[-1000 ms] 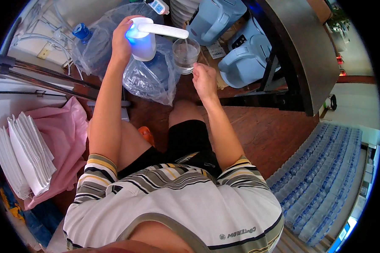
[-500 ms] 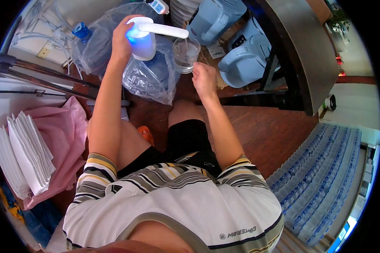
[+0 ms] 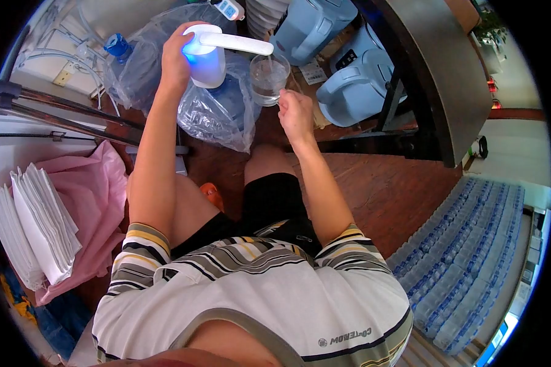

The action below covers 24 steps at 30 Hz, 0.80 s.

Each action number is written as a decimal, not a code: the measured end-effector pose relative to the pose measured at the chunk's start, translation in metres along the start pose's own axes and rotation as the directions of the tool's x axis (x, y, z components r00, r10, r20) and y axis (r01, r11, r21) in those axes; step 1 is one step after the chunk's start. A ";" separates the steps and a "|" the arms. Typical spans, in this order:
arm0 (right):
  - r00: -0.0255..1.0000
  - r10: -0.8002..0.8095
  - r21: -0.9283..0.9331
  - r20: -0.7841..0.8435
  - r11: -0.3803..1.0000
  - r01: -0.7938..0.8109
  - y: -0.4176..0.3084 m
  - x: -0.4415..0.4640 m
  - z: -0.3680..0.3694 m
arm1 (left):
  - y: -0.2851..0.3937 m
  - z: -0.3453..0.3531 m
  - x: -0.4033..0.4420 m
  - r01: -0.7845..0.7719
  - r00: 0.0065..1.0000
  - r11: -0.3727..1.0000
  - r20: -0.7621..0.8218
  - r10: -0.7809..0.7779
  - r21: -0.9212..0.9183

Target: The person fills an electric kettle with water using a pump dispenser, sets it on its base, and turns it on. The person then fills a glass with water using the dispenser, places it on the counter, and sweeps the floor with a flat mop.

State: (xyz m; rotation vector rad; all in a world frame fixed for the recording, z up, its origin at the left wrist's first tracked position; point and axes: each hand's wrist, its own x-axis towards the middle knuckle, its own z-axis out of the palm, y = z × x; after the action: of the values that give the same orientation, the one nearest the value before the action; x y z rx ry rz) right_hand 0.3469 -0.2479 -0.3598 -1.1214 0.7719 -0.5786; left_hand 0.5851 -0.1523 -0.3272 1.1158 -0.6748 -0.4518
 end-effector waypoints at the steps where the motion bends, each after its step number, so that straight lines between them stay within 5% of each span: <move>1: 1.000 0.000 0.012 0.004 1.000 0.000 0.000 0.000 0.000 | 0.001 0.001 0.000 0.000 1.000 1.000 0.001 0.000 0.000; 13: 1.000 -0.008 0.033 0.011 0.999 0.007 0.003 0.000 -0.002 | 0.004 0.001 -0.002 0.032 0.999 0.995 0.004 -0.033 0.090; 21: 1.000 -0.004 0.027 0.014 1.000 0.003 0.003 -0.002 -0.003 | 0.007 0.007 -0.002 -0.078 0.994 0.975 -0.062 0.092 0.209; 24: 1.000 0.011 0.038 0.016 0.999 -0.011 0.003 -0.001 -0.002 | 0.004 0.010 -0.005 -0.006 0.996 0.995 -0.084 0.014 0.100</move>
State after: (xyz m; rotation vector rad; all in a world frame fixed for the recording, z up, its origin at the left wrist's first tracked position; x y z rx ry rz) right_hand 0.3443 -0.2474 -0.3624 -1.0852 0.7501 -0.5721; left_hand 0.5748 -0.1542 -0.3220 1.2188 -0.6340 -0.3631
